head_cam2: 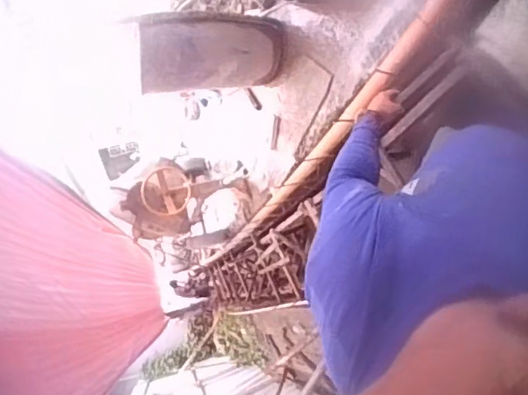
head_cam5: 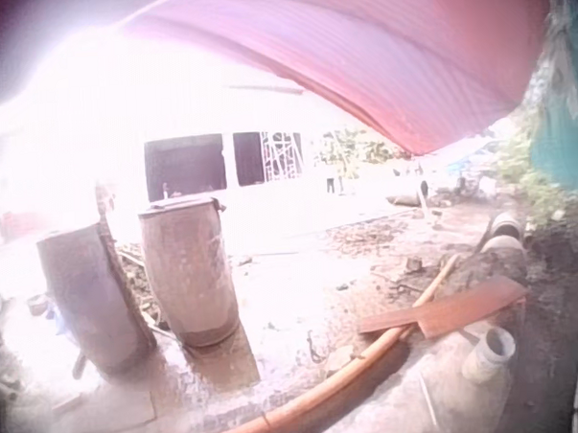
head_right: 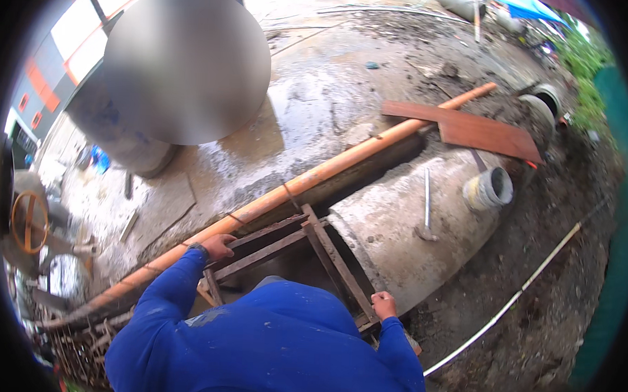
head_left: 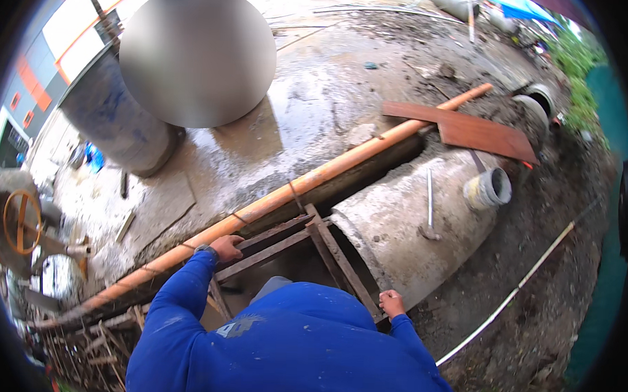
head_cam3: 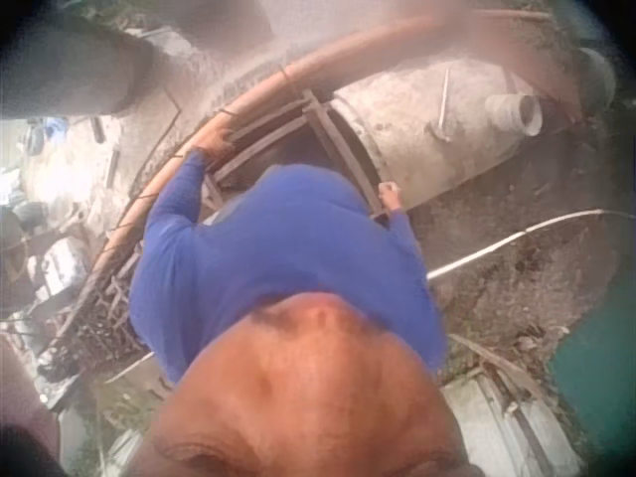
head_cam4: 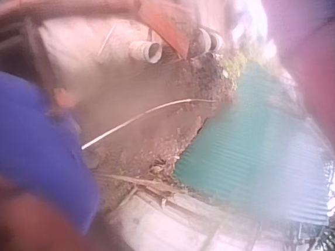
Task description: The person positions wooden planks on a concrete pipe and uses a hand saw to cut them. The person repeatedly lifts, aligns, and saws the planks, then sets the cut pieces aside.
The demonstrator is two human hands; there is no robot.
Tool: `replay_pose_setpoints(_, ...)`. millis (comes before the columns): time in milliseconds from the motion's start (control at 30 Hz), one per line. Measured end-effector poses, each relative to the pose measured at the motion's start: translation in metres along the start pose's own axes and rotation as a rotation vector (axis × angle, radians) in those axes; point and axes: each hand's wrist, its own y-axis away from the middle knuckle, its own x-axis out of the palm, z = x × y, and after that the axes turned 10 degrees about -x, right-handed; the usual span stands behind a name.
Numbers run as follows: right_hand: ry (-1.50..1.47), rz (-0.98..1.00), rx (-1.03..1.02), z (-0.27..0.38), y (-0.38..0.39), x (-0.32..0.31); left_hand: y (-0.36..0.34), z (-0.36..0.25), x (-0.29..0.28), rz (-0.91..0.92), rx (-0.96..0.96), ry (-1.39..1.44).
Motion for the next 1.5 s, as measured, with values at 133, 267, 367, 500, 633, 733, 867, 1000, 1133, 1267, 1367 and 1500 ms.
replay_pose_setpoints(133, 0.015, -0.042, 0.035, -0.004, 0.014, 0.005, -0.024, -0.024, -0.015, 0.040, 0.113, 0.025)
replay_pose_setpoints(267, 0.036, -0.128, 0.046, -0.004, 0.028, 0.005, -0.058, -0.065, -0.035, 0.123, 0.178, 0.028)
replay_pose_setpoints(367, 0.268, -0.229, -0.122, -0.043, 0.010, 0.006, -0.099, -0.075, -0.037, 0.169, 0.205, 0.188)
replay_pose_setpoints(500, 0.275, -0.334, -0.085, -0.005, 0.006, 0.014, -0.147, -0.080, -0.055, 0.306, 0.221, 0.413)
replay_pose_setpoints(633, 0.298, -0.472, 0.009, 0.013, 0.003, 0.027, -0.184, -0.122, -0.081, 0.335, 0.265, 0.470)
replay_pose_setpoints(733, 0.241, -0.473, 0.025, 0.045, -0.001, 0.050, -0.239, -0.123, -0.114, 0.384, 0.314, 0.516)
replay_pose_setpoints(867, 0.224, -0.508, 0.023, 0.068, -0.001, 0.083, -0.294, -0.138, -0.137, 0.279, 0.207, 0.662)
replay_pose_setpoints(1000, 0.202, -0.530, 0.099, 0.073, 0.023, 0.104, -0.351, -0.165, -0.144, 0.094, 0.104, 0.541)
replay_pose_setpoints(1133, 0.208, -0.605, 0.203, 0.030, 0.067, 0.115, -0.398, -0.182, -0.137, 0.270, -0.025, 0.571)
replay_pose_setpoints(1267, 0.185, -0.644, 0.285, 0.038, 0.110, 0.112, -0.480, -0.173, -0.121, 0.012, 0.085, 0.554)
replay_pose_setpoints(1367, 0.222, -0.671, 0.332, 0.051, 0.122, 0.108, -0.504, -0.173, -0.103, -0.067, 0.066, 0.594)
replay_pose_setpoints(1500, 0.317, -0.627, 0.322, 0.095, 0.122, 0.079, -0.534, -0.156, -0.109, -0.122, 0.121, 0.637)
